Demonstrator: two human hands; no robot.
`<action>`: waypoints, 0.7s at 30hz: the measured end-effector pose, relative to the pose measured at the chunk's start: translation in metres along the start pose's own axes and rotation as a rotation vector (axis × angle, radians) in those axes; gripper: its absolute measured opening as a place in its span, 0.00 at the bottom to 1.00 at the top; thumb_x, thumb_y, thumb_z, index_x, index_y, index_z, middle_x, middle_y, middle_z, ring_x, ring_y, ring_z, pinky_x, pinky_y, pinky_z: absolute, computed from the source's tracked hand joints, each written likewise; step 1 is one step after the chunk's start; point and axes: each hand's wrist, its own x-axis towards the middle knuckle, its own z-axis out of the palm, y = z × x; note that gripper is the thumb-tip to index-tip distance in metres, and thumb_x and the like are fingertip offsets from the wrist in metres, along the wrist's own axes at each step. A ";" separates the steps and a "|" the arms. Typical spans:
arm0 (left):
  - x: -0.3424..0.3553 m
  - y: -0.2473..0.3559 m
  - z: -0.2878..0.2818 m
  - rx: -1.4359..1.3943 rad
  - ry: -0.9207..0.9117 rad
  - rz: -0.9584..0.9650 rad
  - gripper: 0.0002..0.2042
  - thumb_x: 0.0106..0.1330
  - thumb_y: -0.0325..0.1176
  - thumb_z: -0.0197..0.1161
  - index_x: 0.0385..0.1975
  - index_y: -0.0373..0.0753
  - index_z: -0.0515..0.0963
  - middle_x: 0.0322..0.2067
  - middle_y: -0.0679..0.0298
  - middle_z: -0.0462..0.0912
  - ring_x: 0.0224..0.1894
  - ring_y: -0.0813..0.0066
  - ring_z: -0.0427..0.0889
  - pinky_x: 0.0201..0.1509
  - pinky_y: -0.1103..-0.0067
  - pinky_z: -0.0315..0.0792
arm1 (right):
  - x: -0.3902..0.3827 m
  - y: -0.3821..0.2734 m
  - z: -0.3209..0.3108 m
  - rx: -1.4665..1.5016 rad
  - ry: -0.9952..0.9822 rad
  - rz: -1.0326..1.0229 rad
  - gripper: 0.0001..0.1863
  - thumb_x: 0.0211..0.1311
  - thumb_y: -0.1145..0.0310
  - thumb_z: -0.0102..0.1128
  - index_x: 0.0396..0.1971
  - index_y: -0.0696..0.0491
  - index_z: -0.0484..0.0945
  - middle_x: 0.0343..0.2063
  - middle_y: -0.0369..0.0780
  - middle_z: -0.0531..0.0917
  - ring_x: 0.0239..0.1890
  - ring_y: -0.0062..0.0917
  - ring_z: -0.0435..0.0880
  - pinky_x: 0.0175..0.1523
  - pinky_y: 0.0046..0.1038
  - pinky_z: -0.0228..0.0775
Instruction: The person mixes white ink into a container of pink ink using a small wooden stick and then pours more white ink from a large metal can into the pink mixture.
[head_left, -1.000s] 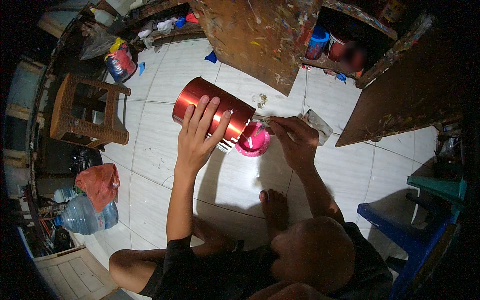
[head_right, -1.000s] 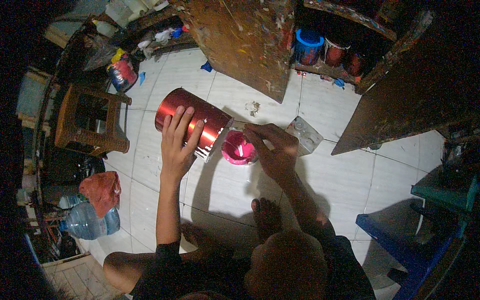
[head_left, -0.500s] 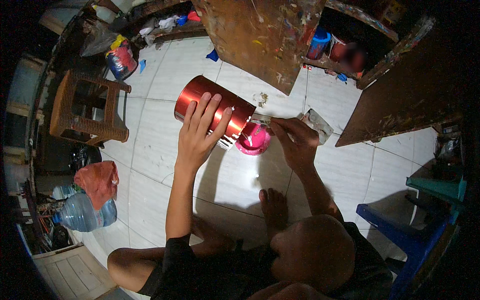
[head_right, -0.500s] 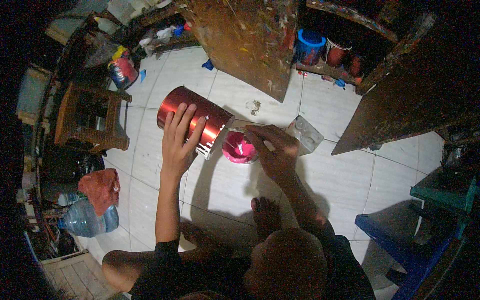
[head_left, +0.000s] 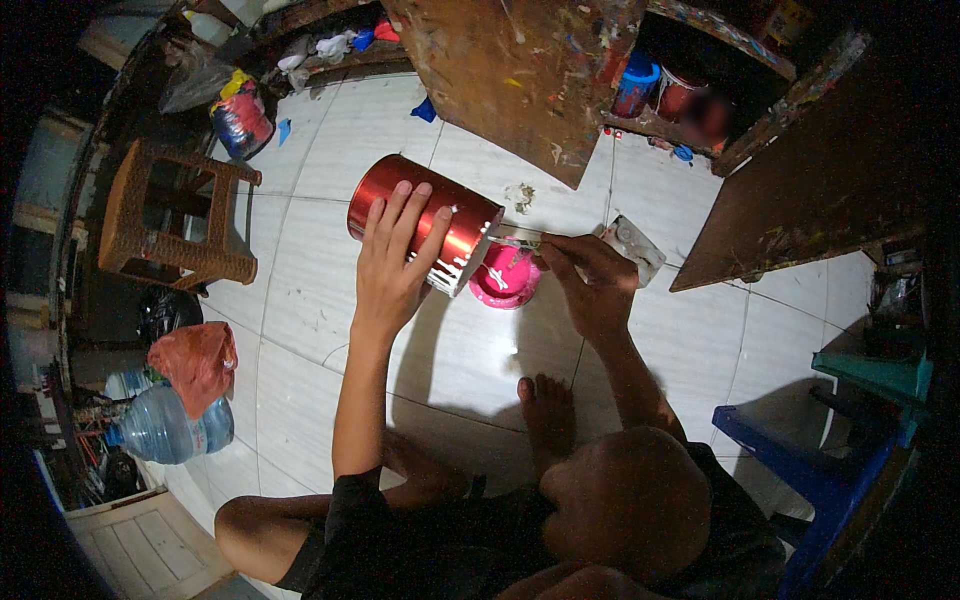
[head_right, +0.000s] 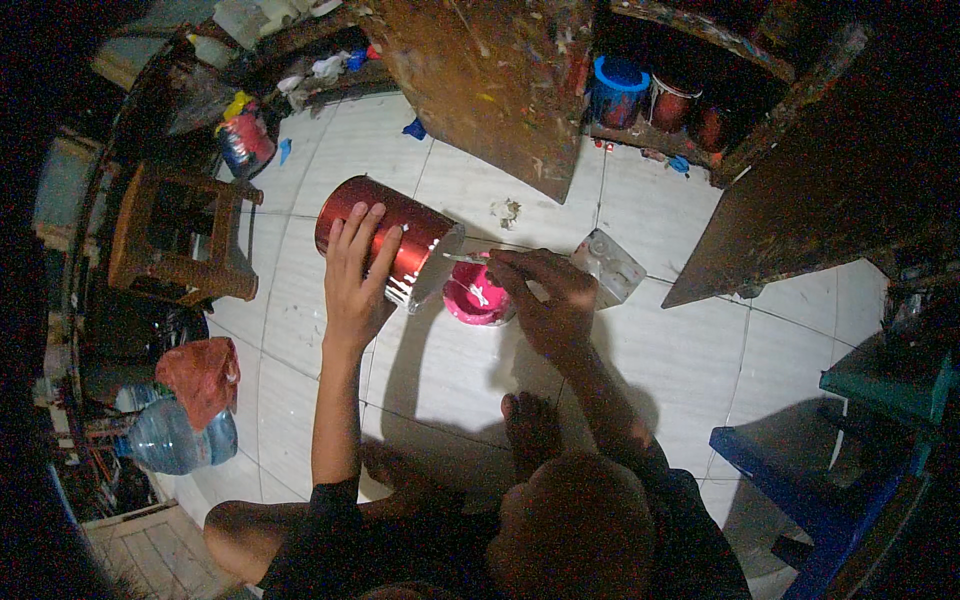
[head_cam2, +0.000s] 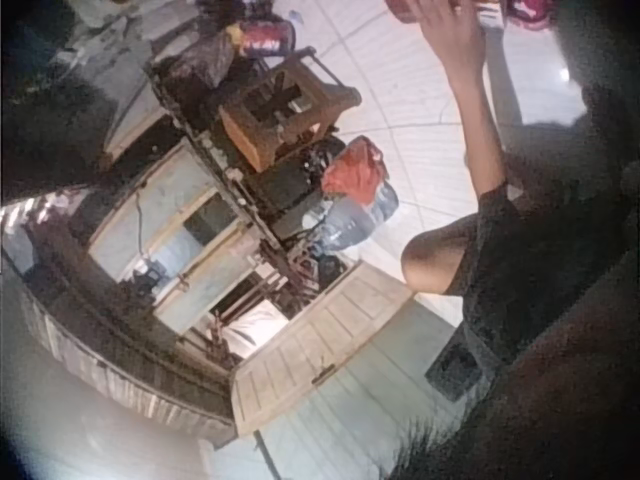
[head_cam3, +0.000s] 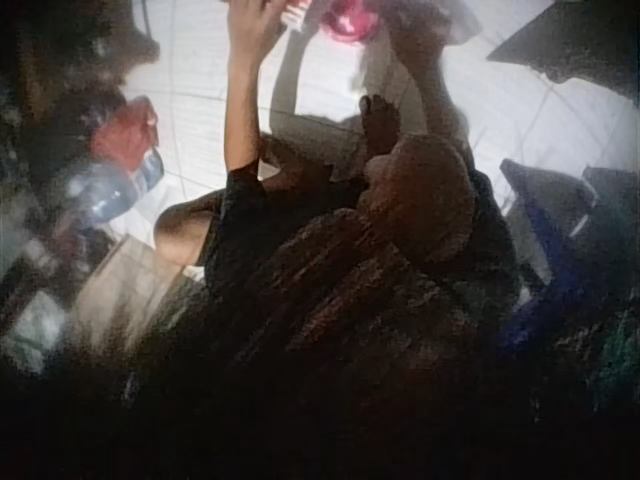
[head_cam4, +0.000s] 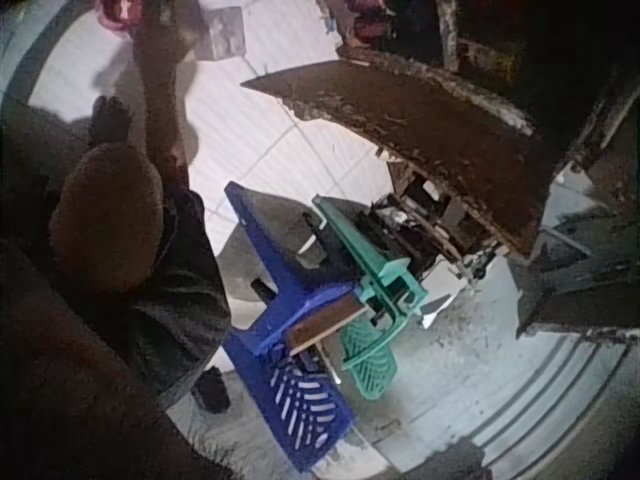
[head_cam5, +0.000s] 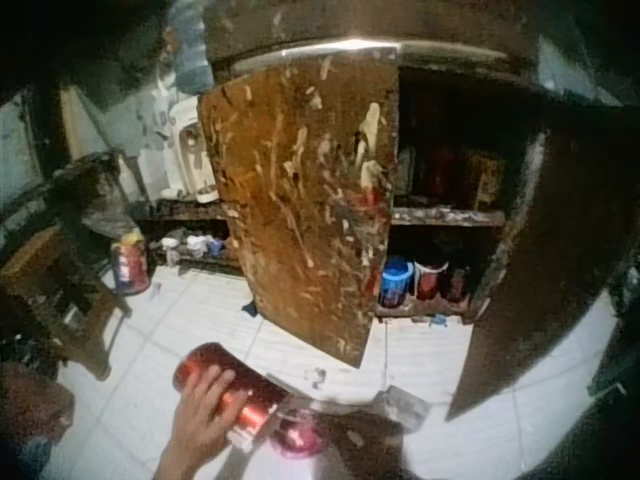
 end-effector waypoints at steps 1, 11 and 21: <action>-0.001 0.000 0.001 -0.030 -0.002 -0.024 0.35 0.53 0.24 0.70 0.66 0.47 0.74 0.70 0.55 0.69 0.74 0.54 0.65 0.77 0.55 0.59 | -0.001 0.003 0.000 0.011 0.015 -0.010 0.08 0.67 0.79 0.66 0.43 0.65 0.86 0.39 0.47 0.88 0.39 0.29 0.91 0.48 0.27 0.84; -0.010 -0.004 0.008 -0.161 -0.152 -0.262 0.50 0.34 0.30 0.83 0.67 0.38 0.69 0.67 0.51 0.70 0.70 0.46 0.67 0.76 0.54 0.59 | -0.019 0.016 -0.011 -0.091 0.067 -0.083 0.07 0.65 0.79 0.68 0.41 0.64 0.87 0.36 0.46 0.89 0.36 0.28 0.91 0.43 0.26 0.84; -0.027 0.002 0.012 -0.209 -0.208 -0.429 0.59 0.23 0.28 0.83 0.69 0.39 0.66 0.66 0.52 0.69 0.69 0.49 0.65 0.74 0.58 0.59 | -0.055 0.010 -0.021 -0.254 0.114 0.024 0.07 0.63 0.80 0.69 0.40 0.60 0.88 0.32 0.44 0.90 0.36 0.27 0.91 0.45 0.27 0.82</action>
